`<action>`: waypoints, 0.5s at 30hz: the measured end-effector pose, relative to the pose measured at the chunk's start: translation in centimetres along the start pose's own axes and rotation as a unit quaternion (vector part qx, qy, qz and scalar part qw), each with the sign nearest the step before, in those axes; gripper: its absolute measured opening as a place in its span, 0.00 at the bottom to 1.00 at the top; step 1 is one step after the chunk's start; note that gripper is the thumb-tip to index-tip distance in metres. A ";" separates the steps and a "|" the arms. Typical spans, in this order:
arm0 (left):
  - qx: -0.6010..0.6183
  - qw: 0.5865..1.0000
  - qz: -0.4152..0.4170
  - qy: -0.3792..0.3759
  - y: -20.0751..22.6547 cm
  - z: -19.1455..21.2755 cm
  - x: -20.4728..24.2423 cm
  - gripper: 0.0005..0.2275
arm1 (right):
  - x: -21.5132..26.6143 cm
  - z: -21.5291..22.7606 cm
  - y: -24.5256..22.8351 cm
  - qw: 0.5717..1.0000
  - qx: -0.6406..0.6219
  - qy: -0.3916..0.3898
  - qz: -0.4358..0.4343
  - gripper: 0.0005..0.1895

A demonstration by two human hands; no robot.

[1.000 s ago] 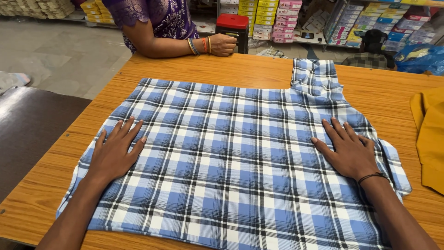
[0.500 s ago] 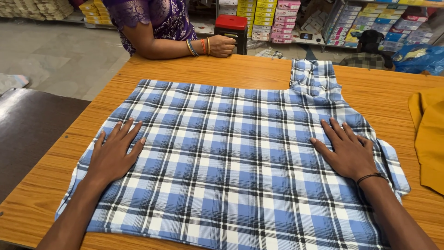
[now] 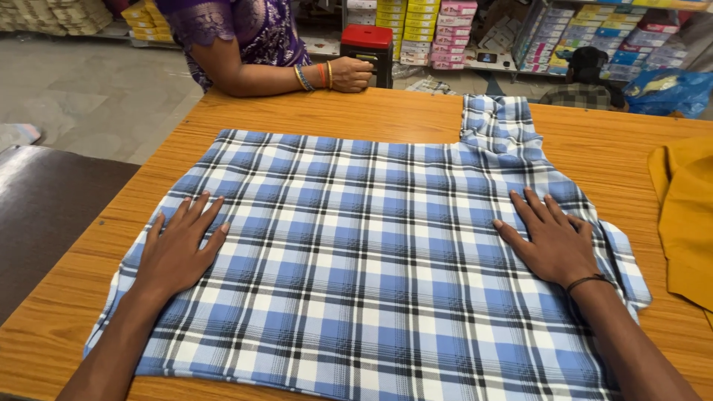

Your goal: Folding a blue and white plaid shirt on a wooden table.

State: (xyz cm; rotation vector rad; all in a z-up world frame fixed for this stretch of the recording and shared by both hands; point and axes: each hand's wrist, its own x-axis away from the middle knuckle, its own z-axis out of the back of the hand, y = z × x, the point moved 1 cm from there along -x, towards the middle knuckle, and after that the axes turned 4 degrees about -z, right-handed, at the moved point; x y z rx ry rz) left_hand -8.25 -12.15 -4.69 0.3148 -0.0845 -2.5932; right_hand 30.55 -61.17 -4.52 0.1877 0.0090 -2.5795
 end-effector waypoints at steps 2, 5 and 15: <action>0.003 1.000 -0.007 0.002 0.3 0.2 0.0 0.29 | 0.2 0.3 -0.1 1.000 0.001 -0.004 -0.009 0.45; 0.011 1.000 -0.001 0.007 0.5 0.6 0.0 0.29 | 0.2 0.3 -0.1 1.000 -0.006 0.000 -0.004 0.45; -0.043 0.997 0.064 -0.011 -0.6 1.5 -1.3 0.30 | 0.5 0.6 -0.6 1.000 -0.006 -0.008 -0.010 0.45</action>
